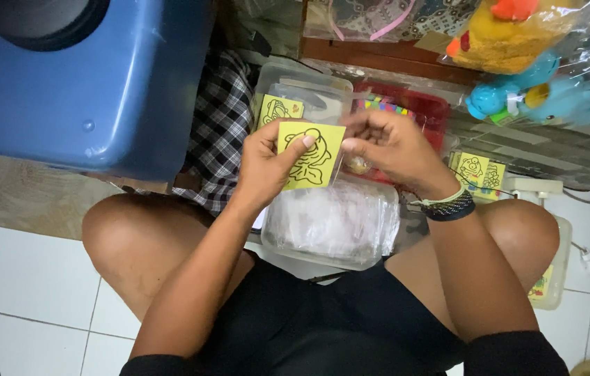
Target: Packing individual cartoon stickers and small colorful item packets into clear plastic bags.
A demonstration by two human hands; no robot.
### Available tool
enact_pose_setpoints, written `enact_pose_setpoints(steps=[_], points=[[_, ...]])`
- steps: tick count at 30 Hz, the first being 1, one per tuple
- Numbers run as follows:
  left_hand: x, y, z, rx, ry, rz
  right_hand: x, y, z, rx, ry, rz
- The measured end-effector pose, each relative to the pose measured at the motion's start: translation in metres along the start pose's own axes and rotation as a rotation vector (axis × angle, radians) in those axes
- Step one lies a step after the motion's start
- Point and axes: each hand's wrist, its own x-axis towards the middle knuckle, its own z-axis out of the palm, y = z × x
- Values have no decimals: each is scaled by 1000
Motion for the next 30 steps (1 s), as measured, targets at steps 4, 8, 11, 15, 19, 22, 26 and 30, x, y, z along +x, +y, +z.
enact_pose_setpoints(steps=[4, 8, 11, 15, 19, 22, 26, 30], points=[[-1, 2, -2, -32, -5, 25, -1, -3, 5, -77, 15, -2], [-4, 10, 4, -35, -56, 12, 4, 5, -4, -60, 91, -3], [-4, 5, 3, 26, -69, 2, 3, 7, -4, 11, 115, 19], [-2, 1, 3, -39, 1, 25, 0, -5, -2, -35, 20, 22], [-1, 3, 3, -107, 67, 20, -2, 5, 3, -79, -21, -7], [0, -5, 2, -136, 65, 25, -2, -4, 7, -52, -5, -6], [1, -5, 4, -159, 73, 32, -1, -4, 4, -12, 15, 19], [0, -4, 3, -179, 32, 23, 2, 11, 4, -4, 9, -5]])
